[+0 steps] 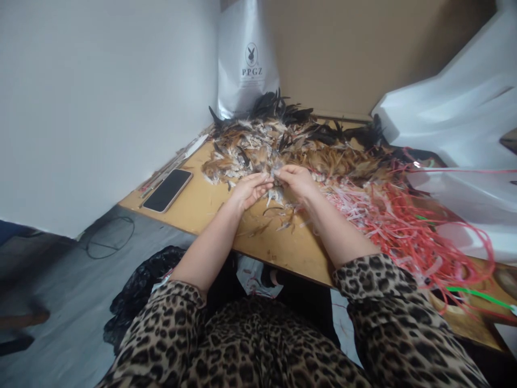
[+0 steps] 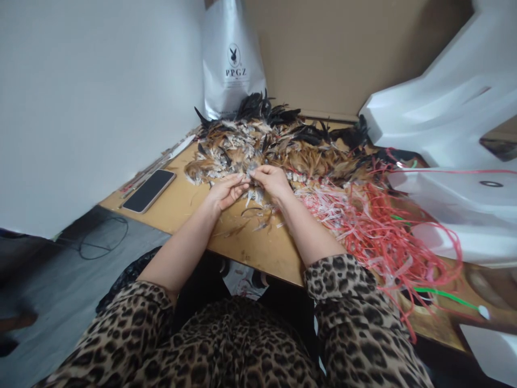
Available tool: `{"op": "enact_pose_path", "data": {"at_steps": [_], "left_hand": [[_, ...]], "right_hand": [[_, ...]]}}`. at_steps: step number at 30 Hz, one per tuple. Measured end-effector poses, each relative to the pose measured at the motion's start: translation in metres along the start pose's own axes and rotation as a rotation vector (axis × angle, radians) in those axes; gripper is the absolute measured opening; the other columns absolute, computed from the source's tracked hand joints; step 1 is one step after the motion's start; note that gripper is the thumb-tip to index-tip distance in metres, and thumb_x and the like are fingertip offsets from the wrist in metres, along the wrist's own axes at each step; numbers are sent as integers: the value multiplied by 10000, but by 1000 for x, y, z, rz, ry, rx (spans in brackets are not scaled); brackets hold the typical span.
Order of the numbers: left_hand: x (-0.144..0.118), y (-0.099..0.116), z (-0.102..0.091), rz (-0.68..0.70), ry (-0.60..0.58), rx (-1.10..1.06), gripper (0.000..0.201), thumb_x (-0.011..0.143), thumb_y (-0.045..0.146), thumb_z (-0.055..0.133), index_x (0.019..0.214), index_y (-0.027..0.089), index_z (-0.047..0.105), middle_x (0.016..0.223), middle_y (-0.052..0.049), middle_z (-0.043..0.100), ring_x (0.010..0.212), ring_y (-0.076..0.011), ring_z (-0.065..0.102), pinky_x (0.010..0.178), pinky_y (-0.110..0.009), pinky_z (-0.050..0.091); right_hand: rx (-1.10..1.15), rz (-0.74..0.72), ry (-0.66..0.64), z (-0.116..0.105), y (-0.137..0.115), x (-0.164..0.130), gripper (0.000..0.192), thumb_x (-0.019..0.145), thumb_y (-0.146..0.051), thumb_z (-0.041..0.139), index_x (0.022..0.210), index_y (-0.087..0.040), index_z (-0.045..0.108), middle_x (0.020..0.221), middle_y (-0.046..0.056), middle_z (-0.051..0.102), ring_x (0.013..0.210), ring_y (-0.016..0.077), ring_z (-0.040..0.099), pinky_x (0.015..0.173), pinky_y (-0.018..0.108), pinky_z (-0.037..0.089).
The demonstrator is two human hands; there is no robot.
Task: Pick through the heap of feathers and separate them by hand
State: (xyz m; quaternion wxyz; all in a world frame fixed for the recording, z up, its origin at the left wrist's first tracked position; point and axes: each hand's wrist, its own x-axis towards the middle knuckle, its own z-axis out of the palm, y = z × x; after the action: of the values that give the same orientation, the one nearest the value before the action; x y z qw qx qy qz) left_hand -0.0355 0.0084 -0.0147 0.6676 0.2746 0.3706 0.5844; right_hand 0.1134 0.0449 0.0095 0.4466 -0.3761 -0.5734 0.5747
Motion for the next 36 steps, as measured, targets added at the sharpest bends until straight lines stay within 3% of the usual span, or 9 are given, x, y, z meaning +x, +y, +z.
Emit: {"op": "enact_pose_path", "data": {"at_steps": [14, 26, 36], "left_hand": [[-2, -2, 6, 29, 10, 129, 62, 691, 104, 673, 728, 61, 649, 649, -58, 669, 537, -46, 604, 503, -99, 446], [-2, -5, 7, 83, 29, 255, 114, 662, 140, 702, 743, 72, 661, 692, -74, 680, 591, -74, 627, 562, -141, 475], [-5, -5, 9, 171, 14, 431, 127, 650, 204, 709, 680, 91, 659, 635, -55, 660, 510, -70, 581, 526, -180, 454]], "right_hand": [[-190, -60, 1, 1, -1, -2, 248, 550, -362, 709, 643, -151, 618, 626, 1, 619, 576, 100, 515, 611, 242, 419], [-148, -53, 14, 1, 2, -2, 270, 543, -393, 703, 614, -159, 591, 595, -14, 591, 551, 93, 493, 585, 240, 402], [-216, -7, 12, 2, -8, -7, 245, 562, -373, 706, 606, -144, 632, 548, -23, 578, 519, 80, 448, 546, 230, 361]]}}
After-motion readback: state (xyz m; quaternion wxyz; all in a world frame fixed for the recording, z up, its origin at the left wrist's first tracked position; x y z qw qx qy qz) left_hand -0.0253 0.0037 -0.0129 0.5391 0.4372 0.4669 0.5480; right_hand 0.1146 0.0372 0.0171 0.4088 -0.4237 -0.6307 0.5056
